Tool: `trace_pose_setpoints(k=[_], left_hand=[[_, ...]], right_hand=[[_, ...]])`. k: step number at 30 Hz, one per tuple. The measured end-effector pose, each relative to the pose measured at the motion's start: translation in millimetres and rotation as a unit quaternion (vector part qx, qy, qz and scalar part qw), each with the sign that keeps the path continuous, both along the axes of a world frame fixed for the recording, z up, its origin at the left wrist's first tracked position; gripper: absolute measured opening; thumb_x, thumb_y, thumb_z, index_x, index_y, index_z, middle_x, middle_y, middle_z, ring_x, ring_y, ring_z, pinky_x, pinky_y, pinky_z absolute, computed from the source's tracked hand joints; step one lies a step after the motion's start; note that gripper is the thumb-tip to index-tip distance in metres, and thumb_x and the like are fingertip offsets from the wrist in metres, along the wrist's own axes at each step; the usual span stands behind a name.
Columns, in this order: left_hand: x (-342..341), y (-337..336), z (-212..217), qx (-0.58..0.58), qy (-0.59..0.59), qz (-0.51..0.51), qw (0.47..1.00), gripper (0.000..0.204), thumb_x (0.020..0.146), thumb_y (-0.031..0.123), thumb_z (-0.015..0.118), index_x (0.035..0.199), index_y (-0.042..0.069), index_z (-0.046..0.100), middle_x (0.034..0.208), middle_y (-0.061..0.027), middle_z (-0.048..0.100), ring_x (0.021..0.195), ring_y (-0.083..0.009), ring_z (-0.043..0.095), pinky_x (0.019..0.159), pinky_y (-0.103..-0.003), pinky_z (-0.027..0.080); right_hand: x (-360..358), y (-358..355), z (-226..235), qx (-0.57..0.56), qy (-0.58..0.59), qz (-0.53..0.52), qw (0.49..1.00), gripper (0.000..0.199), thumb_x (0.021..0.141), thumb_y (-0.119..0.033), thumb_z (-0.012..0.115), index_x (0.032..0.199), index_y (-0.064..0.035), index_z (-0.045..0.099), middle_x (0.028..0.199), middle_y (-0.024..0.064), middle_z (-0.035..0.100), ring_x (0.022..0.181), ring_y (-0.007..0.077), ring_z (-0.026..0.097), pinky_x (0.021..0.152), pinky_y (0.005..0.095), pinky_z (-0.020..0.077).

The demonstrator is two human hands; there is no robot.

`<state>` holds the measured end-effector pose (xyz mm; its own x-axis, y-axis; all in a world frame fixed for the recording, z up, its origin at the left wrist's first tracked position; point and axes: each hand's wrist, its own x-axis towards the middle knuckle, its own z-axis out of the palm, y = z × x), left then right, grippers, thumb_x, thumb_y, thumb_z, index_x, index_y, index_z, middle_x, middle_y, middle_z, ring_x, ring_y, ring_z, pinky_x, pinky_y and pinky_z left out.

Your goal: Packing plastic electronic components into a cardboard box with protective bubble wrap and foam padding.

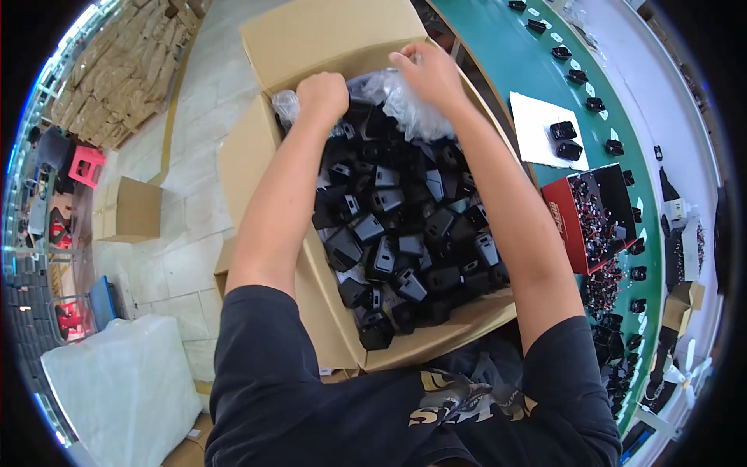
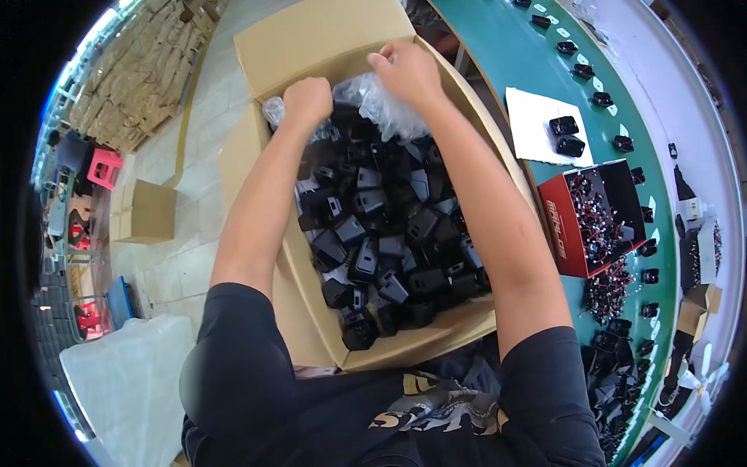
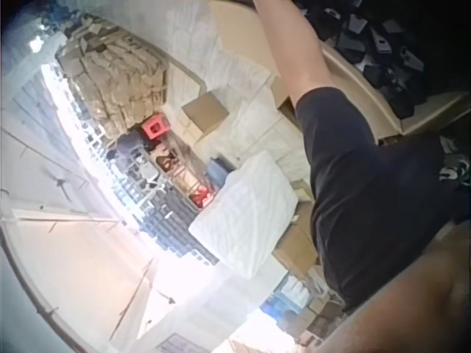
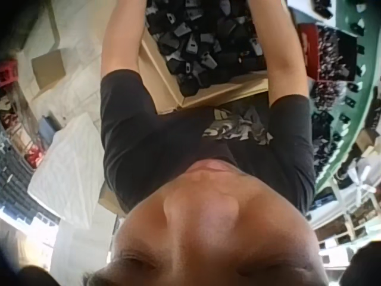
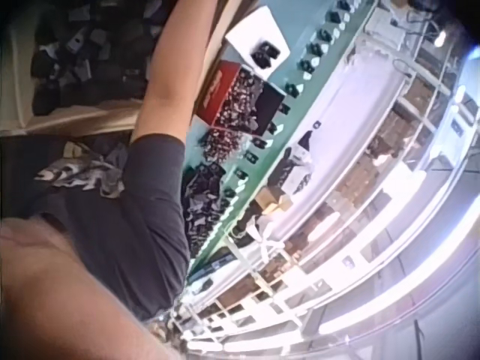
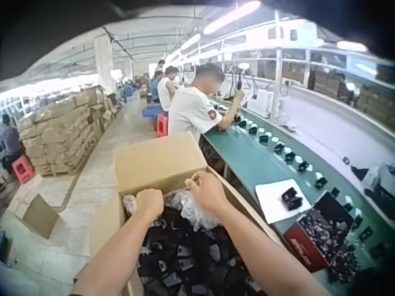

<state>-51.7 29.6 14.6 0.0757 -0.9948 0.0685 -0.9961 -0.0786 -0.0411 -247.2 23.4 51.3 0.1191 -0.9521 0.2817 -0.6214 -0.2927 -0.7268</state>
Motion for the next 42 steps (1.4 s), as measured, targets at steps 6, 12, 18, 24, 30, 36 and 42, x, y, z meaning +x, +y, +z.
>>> trace_pose_setpoints(k=[6,12,18,24,30,36,42], left_hand=[[15.4,-4.0,-13.5,-0.012,0.039,-0.059,0.997,0.023,0.084,0.014,0.059,0.089,0.004,0.079,0.09,-0.0156,0.076,0.082,-0.0342,0.072,0.072,-0.042,0.055],[0.0,6.4,-2.0,0.021,-0.005,-0.049,0.999,0.021,0.082,0.011,0.06,0.088,0.003,0.078,0.09,-0.0167,0.076,0.082,-0.0354,0.072,0.072,-0.043,0.055],[-1.8,2.9,-5.5,0.018,-0.02,-0.031,0.999,0.02,0.078,0.011,0.063,0.089,0.003,0.078,0.089,-0.0166,0.076,0.082,-0.0357,0.072,0.071,-0.043,0.056],[1.2,10.9,1.6,0.046,-0.007,-0.005,0.999,0.021,0.074,0.011,0.066,0.089,0.001,0.077,0.089,-0.0174,0.075,0.082,-0.0365,0.072,0.071,-0.044,0.057],[6.1,-0.5,5.2,0.098,-0.038,0.019,0.994,0.022,0.074,0.011,0.065,0.091,0.003,0.077,0.091,-0.0173,0.075,0.084,-0.038,0.071,0.073,-0.043,0.057],[17.3,-10.1,-5.5,0.092,0.016,0.042,0.995,0.024,0.077,0.011,0.061,0.092,0.0,0.077,0.091,-0.0179,0.076,0.085,-0.0368,0.072,0.074,-0.044,0.057],[26.4,-14.0,-15.5,0.044,0.026,0.055,0.997,0.021,0.081,0.017,0.063,0.092,0.007,0.077,0.09,-0.0156,0.075,0.082,-0.0371,0.069,0.073,-0.043,0.055]], right_hand=[[-11.3,-24.8,10.1,-0.082,0.181,0.123,0.972,0.021,0.084,-0.014,0.066,0.103,-0.0071,0.071,0.093,0.011,0.072,0.08,0.028,0.064,0.079,0.0364,0.052],[-1.8,-77.5,-49.3,-0.022,0.318,0.241,0.917,0.033,0.08,-0.012,0.065,0.112,-0.0089,0.073,0.104,0.0113,0.074,0.09,0.0341,0.067,0.085,0.0396,0.0534],[31.4,-86.1,-64.0,0.027,0.373,0.23,0.898,0.038,0.079,-0.015,0.065,0.116,-0.0098,0.073,0.112,0.0115,0.074,0.098,0.0363,0.067,0.09,0.0416,0.0534],[38.8,-72.5,-42.6,0.136,0.429,0.243,0.859,0.038,0.083,-0.021,0.066,0.118,-0.0096,0.072,0.114,0.0109,0.074,0.1,0.036,0.067,0.09,0.042,0.053],[34.0,-75.5,-50.5,0.14,0.36,0.258,0.885,0.037,0.083,-0.022,0.065,0.118,-0.01,0.072,0.112,0.0107,0.074,0.099,0.0345,0.067,0.09,0.042,0.0529],[46.5,-77.3,-65.8,0.084,0.358,0.257,0.894,0.037,0.08,-0.018,0.064,0.114,-0.0094,0.074,0.107,0.0096,0.075,0.097,0.0327,0.067,0.088,0.0399,0.0531],[51.1,-74.1,-75.1,0.126,0.278,0.263,0.915,0.03,0.079,-0.018,0.066,0.106,-0.0074,0.075,0.104,0.0079,0.075,0.09,0.032,0.066,0.085,0.0392,0.0524]])
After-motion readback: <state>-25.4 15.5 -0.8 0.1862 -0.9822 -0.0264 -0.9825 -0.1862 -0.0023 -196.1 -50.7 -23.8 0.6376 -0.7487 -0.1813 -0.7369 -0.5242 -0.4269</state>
